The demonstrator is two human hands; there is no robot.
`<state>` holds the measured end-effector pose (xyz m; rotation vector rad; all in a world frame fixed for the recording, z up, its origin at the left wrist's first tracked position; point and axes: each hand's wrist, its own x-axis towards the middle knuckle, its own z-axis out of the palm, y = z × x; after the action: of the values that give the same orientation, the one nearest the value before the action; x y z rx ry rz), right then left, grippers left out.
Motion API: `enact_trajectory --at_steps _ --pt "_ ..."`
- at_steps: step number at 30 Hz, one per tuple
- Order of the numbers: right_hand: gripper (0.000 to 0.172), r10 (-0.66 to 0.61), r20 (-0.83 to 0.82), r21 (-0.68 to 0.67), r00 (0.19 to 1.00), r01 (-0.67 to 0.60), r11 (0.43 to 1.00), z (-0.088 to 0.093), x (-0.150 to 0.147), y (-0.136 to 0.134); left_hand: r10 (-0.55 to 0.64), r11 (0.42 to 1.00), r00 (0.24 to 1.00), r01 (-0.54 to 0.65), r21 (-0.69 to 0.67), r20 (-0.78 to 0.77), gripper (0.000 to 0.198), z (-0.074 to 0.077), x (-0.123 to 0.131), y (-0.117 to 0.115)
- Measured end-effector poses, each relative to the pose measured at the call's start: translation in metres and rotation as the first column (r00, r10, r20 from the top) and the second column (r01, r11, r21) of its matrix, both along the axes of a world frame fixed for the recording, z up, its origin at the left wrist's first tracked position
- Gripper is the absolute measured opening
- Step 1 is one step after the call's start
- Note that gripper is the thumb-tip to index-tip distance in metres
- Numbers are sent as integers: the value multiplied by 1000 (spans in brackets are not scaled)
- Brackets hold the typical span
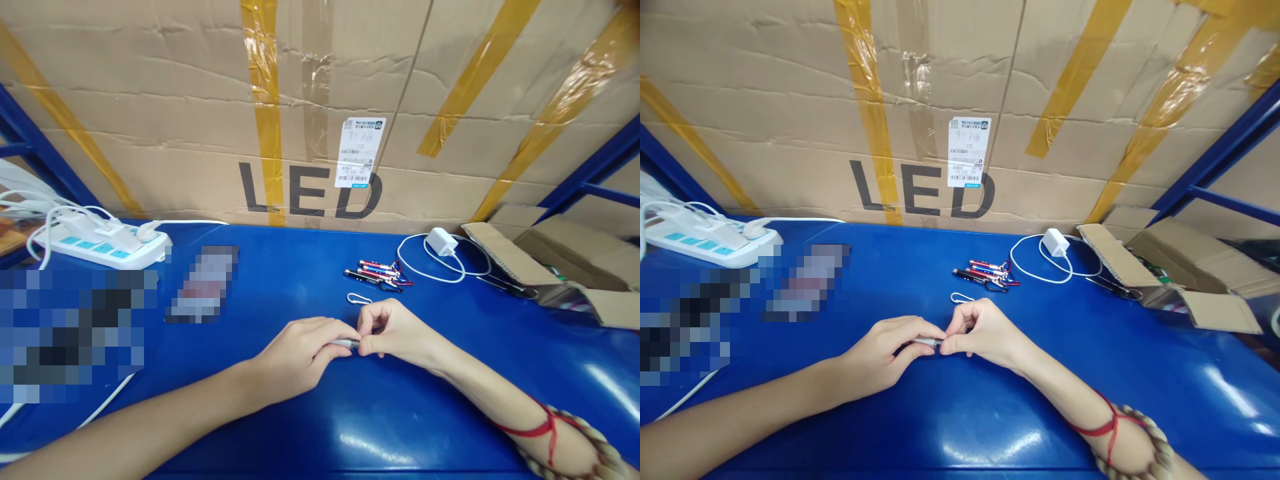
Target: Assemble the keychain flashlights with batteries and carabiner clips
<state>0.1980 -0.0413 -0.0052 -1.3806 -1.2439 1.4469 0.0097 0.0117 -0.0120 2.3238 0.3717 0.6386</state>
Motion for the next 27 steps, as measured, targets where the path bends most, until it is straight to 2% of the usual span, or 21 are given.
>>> enact_trajectory --at_steps 3,7,10,13,16,19,21,24,27 --pt "37 -17 5 3 1000 17 1000 1 -1 1 17 999 1000 -17 -36 14 24 3 2 0" --pt "41 -76 62 42 995 73 996 6 -5 2 119 988 992 -115 -106 35 20 5 5 0" --pt "39 -161 162 190 974 130 973 9 -7 1 173 972 984 -165 -165 35 19 6 7 0" --pt "34 -267 258 443 929 132 887 13 -6 -1 202 963 979 -194 -185 30 20 7 9 1" --pt "24 -291 360 668 886 -27 744 15 -1 -2 213 968 976 -204 -150 50 21 7 9 1" --pt "13 -305 451 779 839 -204 593 16 5 -3 201 972 978 -191 -136 59 23 8 9 0" --pt "11 -320 489 804 811 -277 525 16 8 -3 188 974 980 -178 -138 58 24 8 9 -1" --pt "12 -308 522 808 795 -347 476 17 11 -4 175 977 983 -167 -132 53 25 9 8 -2" --pt "14 -256 554 782 792 -390 486 17 13 -5 155 981 987 -149 -123 46 25 9 8 -3"
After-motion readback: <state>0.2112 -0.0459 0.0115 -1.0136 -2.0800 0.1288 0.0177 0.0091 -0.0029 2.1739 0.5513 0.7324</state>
